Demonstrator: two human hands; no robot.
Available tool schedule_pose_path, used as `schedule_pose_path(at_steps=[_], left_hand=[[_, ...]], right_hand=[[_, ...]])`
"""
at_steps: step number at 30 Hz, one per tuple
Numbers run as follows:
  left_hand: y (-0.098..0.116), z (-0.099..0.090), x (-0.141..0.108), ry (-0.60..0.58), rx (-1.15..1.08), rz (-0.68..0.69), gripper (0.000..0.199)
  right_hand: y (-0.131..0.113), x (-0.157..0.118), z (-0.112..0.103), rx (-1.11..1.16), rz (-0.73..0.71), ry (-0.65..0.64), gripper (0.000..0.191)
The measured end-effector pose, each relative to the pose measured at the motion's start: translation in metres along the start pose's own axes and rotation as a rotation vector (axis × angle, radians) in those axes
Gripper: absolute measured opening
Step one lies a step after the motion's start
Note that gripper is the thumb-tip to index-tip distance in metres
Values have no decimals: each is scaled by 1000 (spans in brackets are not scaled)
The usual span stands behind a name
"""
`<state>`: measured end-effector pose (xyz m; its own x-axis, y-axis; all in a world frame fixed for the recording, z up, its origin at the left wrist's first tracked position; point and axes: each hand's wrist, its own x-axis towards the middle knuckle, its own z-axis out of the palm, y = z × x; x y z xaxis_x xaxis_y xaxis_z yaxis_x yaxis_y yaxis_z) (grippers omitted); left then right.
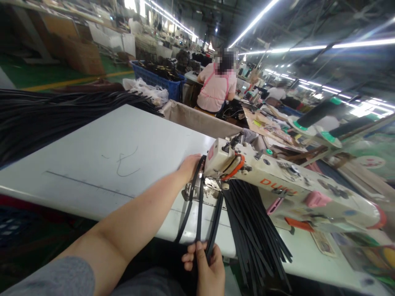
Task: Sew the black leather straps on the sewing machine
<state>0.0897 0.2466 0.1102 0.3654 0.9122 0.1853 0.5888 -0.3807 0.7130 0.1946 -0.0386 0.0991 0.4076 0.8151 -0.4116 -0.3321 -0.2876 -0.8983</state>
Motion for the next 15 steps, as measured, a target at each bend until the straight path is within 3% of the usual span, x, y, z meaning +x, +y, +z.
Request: schedule_pose_path(at_steps=[3, 7, 9, 15], left_hand=[[-1, -2, -1, -111, 132, -50, 47], [3, -9, -8, -247, 152, -60, 105], [5, -13, -11, -329, 156, -53, 122], [-2, -12, -11, -369, 168, -28, 135]], right_hand=[[3, 2, -3, -29, -12, 16, 63], [8, 5, -7, -30, -27, 21, 63], [9, 6, -8, -31, -27, 14, 63], [6, 3, -10, -31, -12, 5, 61]])
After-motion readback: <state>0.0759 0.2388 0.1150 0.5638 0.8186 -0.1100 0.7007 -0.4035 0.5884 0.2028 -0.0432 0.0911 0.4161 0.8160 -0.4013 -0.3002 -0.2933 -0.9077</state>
